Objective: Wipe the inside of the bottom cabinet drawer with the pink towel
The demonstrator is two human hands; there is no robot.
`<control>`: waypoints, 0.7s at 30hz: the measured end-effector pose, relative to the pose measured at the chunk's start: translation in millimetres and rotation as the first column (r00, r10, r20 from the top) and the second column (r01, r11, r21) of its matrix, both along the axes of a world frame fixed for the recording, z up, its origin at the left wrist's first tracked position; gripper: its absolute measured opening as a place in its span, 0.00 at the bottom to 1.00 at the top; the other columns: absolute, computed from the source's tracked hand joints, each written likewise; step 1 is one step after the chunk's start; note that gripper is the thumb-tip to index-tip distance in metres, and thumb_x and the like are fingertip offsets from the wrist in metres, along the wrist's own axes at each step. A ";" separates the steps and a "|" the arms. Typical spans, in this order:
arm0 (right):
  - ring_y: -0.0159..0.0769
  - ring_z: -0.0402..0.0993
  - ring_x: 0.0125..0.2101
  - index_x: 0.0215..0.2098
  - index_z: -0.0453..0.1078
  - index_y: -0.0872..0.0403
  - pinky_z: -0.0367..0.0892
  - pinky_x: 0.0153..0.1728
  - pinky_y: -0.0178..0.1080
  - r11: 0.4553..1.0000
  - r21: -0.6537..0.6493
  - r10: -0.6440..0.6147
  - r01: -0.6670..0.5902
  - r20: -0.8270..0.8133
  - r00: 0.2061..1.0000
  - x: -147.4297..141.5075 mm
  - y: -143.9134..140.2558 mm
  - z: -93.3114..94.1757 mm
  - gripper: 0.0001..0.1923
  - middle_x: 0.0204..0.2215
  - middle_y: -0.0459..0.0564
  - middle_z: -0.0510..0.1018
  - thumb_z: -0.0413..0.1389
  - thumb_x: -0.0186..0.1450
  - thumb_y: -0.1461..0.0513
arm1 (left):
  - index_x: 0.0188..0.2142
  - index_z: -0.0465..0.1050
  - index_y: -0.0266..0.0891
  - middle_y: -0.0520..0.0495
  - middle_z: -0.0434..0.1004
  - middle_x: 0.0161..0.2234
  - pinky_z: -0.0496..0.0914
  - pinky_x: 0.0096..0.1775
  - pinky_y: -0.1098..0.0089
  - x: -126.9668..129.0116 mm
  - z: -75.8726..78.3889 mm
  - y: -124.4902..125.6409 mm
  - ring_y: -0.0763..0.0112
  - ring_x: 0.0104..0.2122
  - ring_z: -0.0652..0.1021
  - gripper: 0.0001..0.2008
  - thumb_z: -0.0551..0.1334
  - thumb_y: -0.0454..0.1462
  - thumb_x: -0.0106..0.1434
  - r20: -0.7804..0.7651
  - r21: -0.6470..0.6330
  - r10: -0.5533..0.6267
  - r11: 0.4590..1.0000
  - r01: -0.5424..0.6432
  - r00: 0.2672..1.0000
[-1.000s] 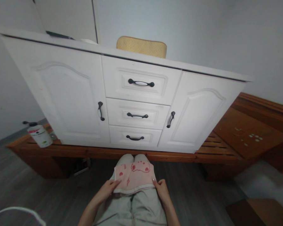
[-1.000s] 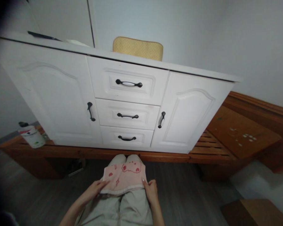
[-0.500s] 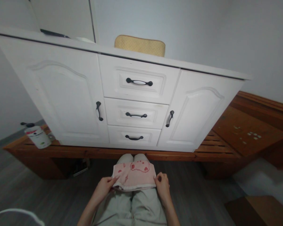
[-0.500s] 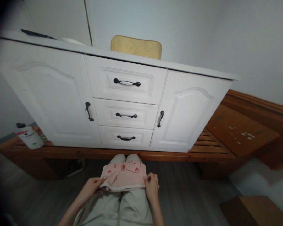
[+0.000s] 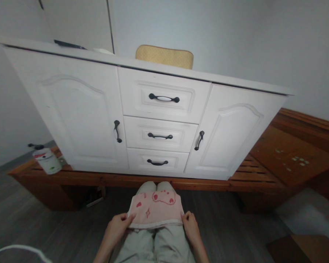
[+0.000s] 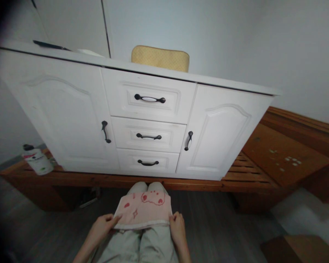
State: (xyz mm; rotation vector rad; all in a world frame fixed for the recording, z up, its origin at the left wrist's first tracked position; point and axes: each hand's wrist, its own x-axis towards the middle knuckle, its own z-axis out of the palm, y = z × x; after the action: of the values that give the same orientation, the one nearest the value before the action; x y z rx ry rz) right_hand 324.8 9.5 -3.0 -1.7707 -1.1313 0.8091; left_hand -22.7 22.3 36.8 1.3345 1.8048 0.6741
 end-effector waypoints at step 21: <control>0.47 0.80 0.34 0.44 0.76 0.58 0.72 0.38 0.44 0.998 0.007 0.048 -0.058 -0.683 0.729 -31.2 41.8 67.7 0.30 0.35 0.54 0.85 0.61 0.41 0.65 | 0.27 0.76 0.35 0.44 0.79 0.27 0.70 0.35 0.62 14.5 -14.2 68.7 0.59 0.31 0.78 0.34 0.68 0.63 0.35 0.403 0.063 0.123 0.985 -0.162 0.907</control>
State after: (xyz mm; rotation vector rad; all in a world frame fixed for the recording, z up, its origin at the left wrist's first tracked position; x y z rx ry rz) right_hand 293.6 51.3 64.7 -1.2561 -0.6656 1.3662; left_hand -8.3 91.0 22.6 1.0366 1.5598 1.0429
